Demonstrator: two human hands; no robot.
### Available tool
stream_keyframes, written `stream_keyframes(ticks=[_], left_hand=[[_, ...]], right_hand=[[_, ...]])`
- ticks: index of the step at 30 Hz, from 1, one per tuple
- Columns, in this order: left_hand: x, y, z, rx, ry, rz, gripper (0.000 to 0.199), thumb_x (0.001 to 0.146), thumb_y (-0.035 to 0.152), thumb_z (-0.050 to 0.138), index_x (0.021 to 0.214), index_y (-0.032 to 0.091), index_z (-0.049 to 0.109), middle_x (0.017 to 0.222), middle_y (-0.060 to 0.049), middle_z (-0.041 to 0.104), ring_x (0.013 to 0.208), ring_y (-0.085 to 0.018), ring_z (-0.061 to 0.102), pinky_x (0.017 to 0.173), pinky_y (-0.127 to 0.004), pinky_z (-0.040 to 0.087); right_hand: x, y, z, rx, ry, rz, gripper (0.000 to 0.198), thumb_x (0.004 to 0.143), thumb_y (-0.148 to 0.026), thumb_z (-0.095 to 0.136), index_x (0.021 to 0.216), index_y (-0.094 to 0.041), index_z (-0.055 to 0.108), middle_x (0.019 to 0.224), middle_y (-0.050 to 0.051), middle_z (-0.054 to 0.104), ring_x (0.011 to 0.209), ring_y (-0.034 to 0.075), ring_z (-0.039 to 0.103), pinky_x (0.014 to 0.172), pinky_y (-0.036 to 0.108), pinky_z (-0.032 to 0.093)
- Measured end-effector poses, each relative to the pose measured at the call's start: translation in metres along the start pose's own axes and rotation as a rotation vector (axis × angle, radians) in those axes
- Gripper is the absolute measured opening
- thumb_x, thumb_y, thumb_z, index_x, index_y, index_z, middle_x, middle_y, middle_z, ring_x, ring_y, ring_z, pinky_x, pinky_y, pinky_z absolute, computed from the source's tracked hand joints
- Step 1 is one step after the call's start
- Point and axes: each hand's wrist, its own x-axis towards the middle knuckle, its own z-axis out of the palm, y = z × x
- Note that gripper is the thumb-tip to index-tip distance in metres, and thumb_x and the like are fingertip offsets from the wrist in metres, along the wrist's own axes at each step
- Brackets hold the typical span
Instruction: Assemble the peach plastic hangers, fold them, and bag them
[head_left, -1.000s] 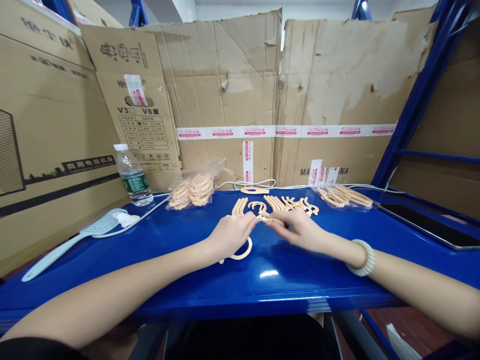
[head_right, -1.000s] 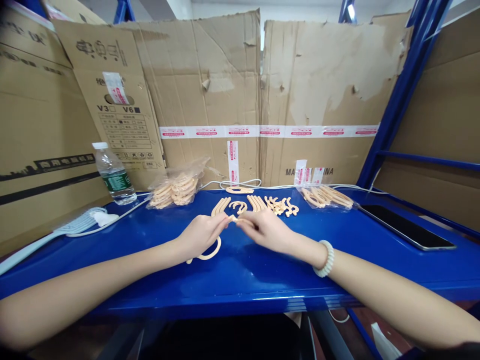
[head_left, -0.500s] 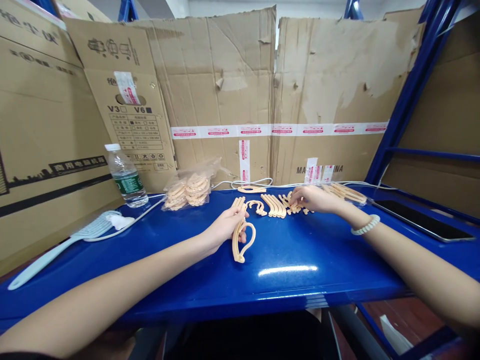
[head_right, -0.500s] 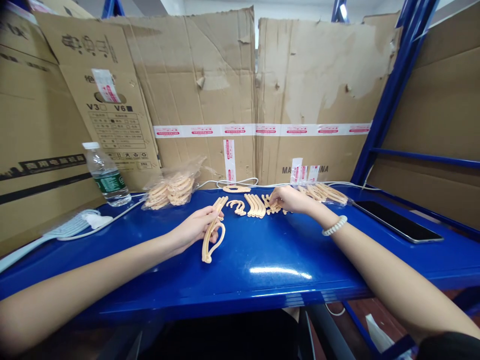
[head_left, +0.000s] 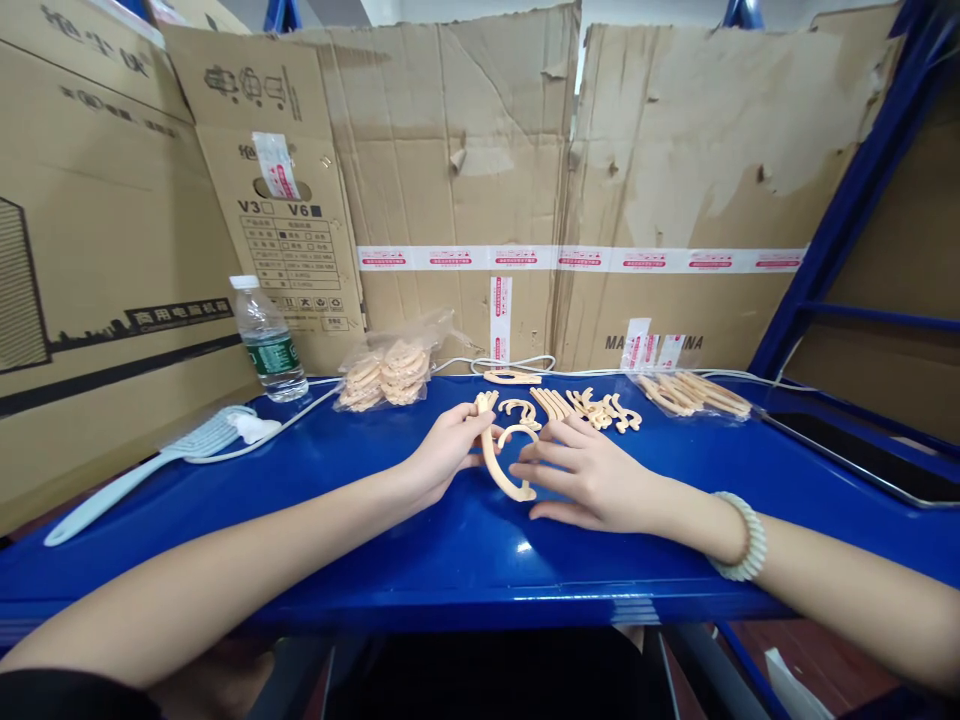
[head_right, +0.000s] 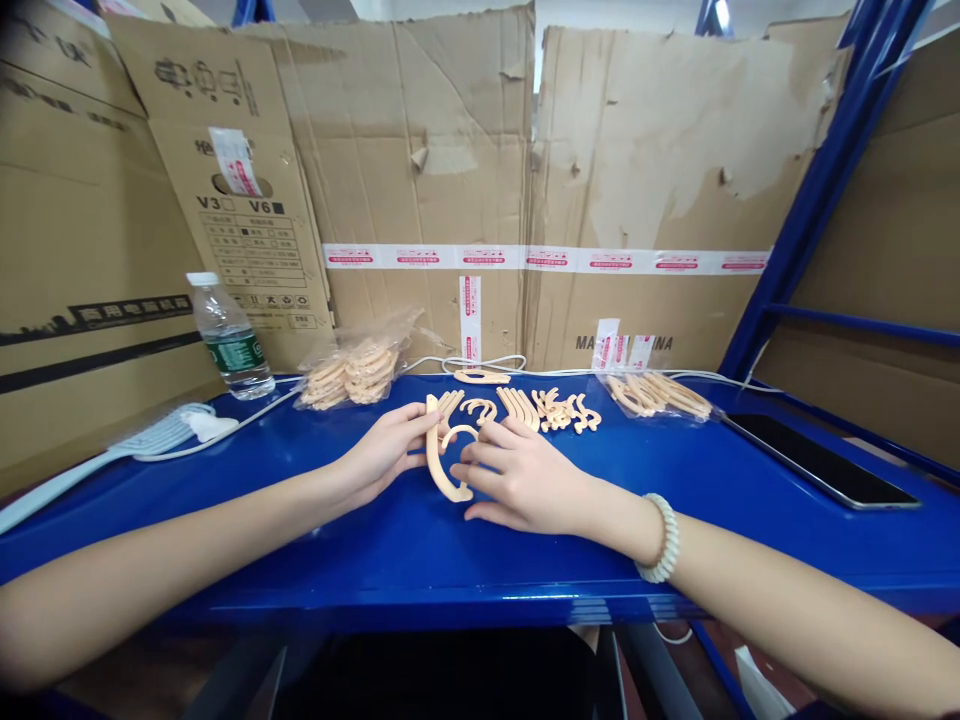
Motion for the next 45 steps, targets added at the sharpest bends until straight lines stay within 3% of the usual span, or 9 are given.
stream_keyframes(ticks=[4,7,12,16,18,24,31,41,45], left_hand=[[-0.003,0.003,0.003,0.005,0.023,0.024,0.008,0.09,0.022,0.052,0.093,0.015,0.051,0.086,-0.007,0.065,0.068,-0.013,0.062,0.065,-0.029,0.052],[-0.001,0.002,0.003,0.06,0.098,0.175,0.023,0.086,0.024,0.057,0.105,0.017,0.047,0.101,-0.01,0.063,0.079,-0.017,0.063,0.068,-0.033,0.054],[0.001,-0.001,-0.005,0.617,0.236,0.835,0.035,0.082,0.021,0.06,0.115,0.022,0.048,0.127,-0.01,0.049,0.12,-0.023,0.048,0.097,-0.043,0.043],[-0.008,0.001,-0.005,1.158,-0.099,1.182,0.024,0.087,0.022,0.054,0.11,0.02,0.054,0.119,-0.008,0.058,0.119,-0.023,0.049,0.108,-0.048,0.029],[-0.012,0.001,-0.004,1.308,-0.237,1.179,0.021,0.09,0.024,0.05,0.11,0.018,0.055,0.107,-0.008,0.064,0.108,-0.023,0.056,0.108,-0.049,0.026],[-0.011,0.001,-0.003,1.465,-0.309,1.068,0.024,0.095,0.028,0.038,0.092,0.017,0.059,0.092,-0.008,0.065,0.093,-0.023,0.059,0.101,-0.044,0.031],[-0.009,-0.003,-0.004,1.44,-0.366,0.996,0.019,0.093,0.025,0.041,0.085,0.017,0.056,0.082,-0.007,0.061,0.075,-0.02,0.057,0.07,-0.032,0.041],[-0.006,0.008,-0.009,1.356,-0.387,1.022,0.025,0.087,0.015,0.037,0.076,0.019,0.059,0.08,-0.008,0.063,0.076,-0.021,0.057,0.077,-0.036,0.041],[0.011,0.021,-0.025,1.231,-0.393,0.969,0.02,0.089,0.022,0.044,0.084,0.022,0.063,0.086,-0.006,0.065,0.084,-0.021,0.057,0.09,-0.037,0.039]], right_hand=[[-0.003,0.005,0.004,0.035,-0.01,0.056,0.028,0.094,-0.035,0.045,0.103,-0.017,0.065,0.089,0.008,0.064,0.085,0.021,0.045,0.077,0.036,0.034],[-0.002,0.006,0.0,0.048,0.014,0.102,0.028,0.094,-0.036,0.047,0.096,-0.017,0.067,0.082,0.007,0.063,0.082,0.02,0.044,0.076,0.036,0.032],[-0.003,0.009,-0.005,0.019,0.107,0.223,0.028,0.091,-0.041,0.052,0.092,-0.018,0.069,0.081,0.007,0.063,0.083,0.021,0.044,0.076,0.036,0.03],[-0.004,0.011,-0.003,0.0,0.117,0.274,0.03,0.091,-0.042,0.052,0.091,-0.018,0.07,0.077,0.007,0.063,0.082,0.021,0.043,0.073,0.035,0.028],[-0.005,0.01,-0.001,-0.007,0.12,0.257,0.032,0.091,-0.043,0.051,0.092,-0.017,0.07,0.076,0.007,0.062,0.082,0.021,0.044,0.073,0.035,0.027],[-0.004,0.006,0.001,0.009,0.121,0.233,0.032,0.092,-0.042,0.05,0.09,-0.017,0.07,0.075,0.006,0.06,0.078,0.02,0.045,0.073,0.036,0.026],[-0.003,0.004,0.0,0.197,0.09,0.248,0.027,0.089,-0.039,0.055,0.081,-0.017,0.068,0.066,0.001,0.054,0.072,0.017,0.045,0.074,0.034,0.028],[0.0,0.01,0.006,0.61,0.186,0.47,0.027,0.086,-0.041,0.06,0.085,-0.017,0.071,0.069,0.003,0.064,0.064,0.014,0.053,0.062,0.028,0.04],[-0.004,0.025,0.008,0.558,0.299,0.596,0.025,0.083,-0.041,0.062,0.087,-0.018,0.071,0.08,0.005,0.069,0.073,0.018,0.059,0.07,0.032,0.045]])
